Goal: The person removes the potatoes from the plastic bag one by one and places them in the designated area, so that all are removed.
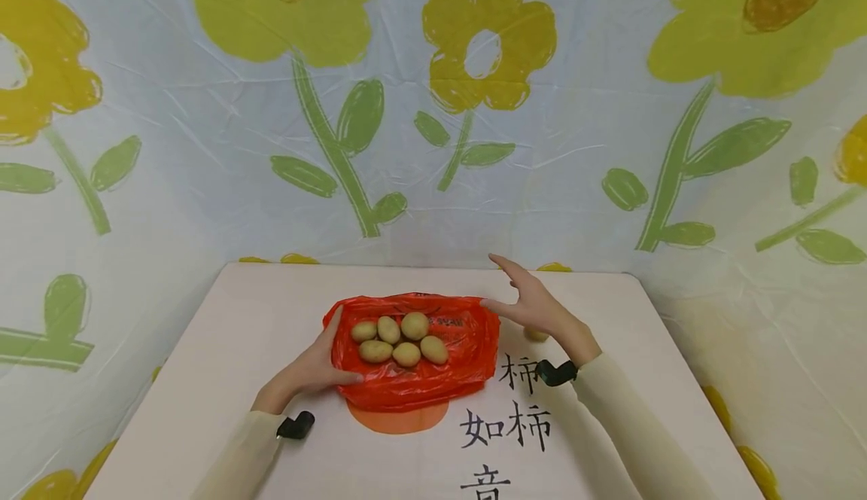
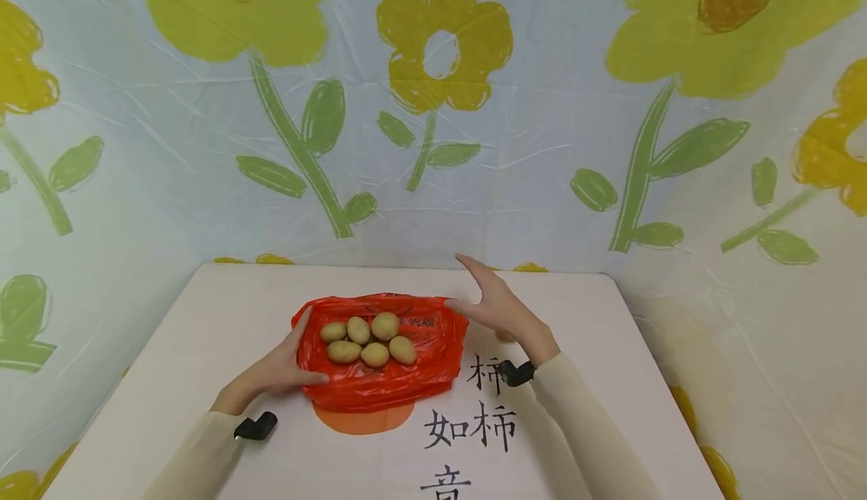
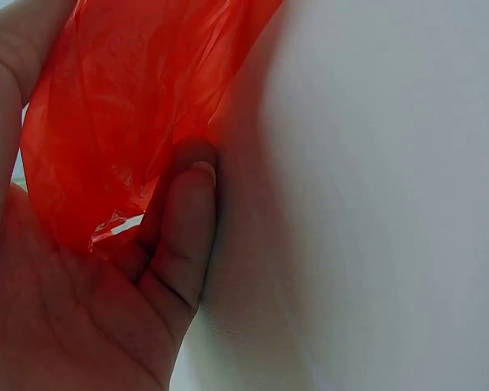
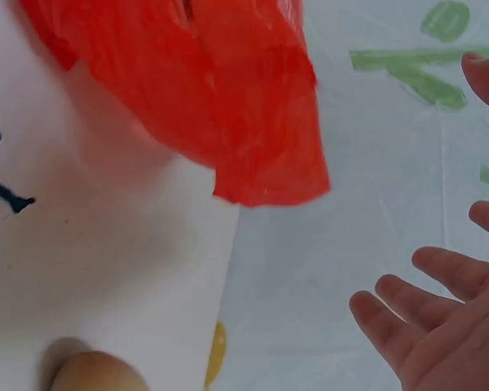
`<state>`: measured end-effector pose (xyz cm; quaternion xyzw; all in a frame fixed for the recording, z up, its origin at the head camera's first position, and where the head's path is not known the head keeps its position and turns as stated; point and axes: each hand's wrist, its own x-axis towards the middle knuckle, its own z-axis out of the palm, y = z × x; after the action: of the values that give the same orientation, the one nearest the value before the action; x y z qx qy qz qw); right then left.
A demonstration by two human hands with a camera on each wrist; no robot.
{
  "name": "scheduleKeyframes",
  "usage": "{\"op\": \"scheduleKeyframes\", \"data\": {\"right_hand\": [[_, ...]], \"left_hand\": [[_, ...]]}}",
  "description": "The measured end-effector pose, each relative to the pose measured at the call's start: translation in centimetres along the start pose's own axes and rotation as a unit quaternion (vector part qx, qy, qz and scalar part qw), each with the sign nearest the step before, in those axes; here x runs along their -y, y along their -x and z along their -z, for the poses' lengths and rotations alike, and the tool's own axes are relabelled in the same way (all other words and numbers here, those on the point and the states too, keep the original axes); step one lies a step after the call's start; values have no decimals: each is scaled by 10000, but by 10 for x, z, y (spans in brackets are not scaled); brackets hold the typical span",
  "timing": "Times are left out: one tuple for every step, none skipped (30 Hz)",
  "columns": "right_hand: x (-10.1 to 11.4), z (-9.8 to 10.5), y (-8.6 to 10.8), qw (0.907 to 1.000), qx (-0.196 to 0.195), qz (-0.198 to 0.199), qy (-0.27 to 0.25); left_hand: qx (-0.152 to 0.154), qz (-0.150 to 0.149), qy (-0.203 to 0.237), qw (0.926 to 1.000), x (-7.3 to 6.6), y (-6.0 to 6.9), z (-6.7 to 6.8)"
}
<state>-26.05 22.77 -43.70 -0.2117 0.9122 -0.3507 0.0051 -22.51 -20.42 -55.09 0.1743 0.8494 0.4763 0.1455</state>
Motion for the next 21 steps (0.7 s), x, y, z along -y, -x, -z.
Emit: {"op": "scheduleKeyframes", "data": {"right_hand": [[3,-1,-3,10000,50,56,43],[7,-2,-5,9999,106,90,54],[10,-4,-8,9998,161,134,64],[13,-5,-12,9996,224,158,67],[17,-7,-15,9994,286,187,76],[21,-9,-18,9991,360,214,69],[25,-10,-21,9987,446,238,37],[28,-11,-24,9983,511,268,26],[31,-13,-27,9979,572,304,20],[35,-15,-31,9974,631,340,23],[38,-17,-34,9968,683,406,18],[41,-20,-37,9963,730,463,-1],[43,-23,-41,9957,764,522,-32],[45,-26,-45,9951,795,586,-78],[47,-30,-49,9944,823,648,-102],[49,-34,-53,9938,852,701,-125],[50,-38,-57,9932,884,741,-161],[52,-42,-61,9927,918,761,-187],[54,-45,-64,9921,948,789,-223],[55,-48,-67,9916,972,812,-258],[57,-51,-69,9912,995,824,-283]], "left_hand": [[-13,-11,56,10000,-1,0,0],[-8,-14,60,10000,-2,0,0],[3,-16,47,10000,-3,1,0],[2,7,33,10000,-4,1,0],[-6,7,-6,10000,-5,2,0],[-14,45,-29,10000,-5,2,0],[-13,74,-55,10000,-6,2,0],[-13,101,-104,9999,-6,2,-1],[-11,113,-135,9998,-6,2,-1],[-6,121,-150,9998,-6,2,-1],[6,130,-152,9998,-5,1,-1],[23,152,-130,9998,-4,1,-1],[41,144,-117,9998,-4,1,-1],[54,137,-132,9998,-3,0,-1],[61,128,-152,9998,-2,0,-1],[64,123,-156,9998,-1,0,-1],[65,132,-141,9998,0,0,-1],[73,131,-140,9998,0,0,0],[79,134,-126,9998,0,0,0],[85,140,-116,9998,0,-1,0],[94,143,-90,9998,0,-1,-1]]}}
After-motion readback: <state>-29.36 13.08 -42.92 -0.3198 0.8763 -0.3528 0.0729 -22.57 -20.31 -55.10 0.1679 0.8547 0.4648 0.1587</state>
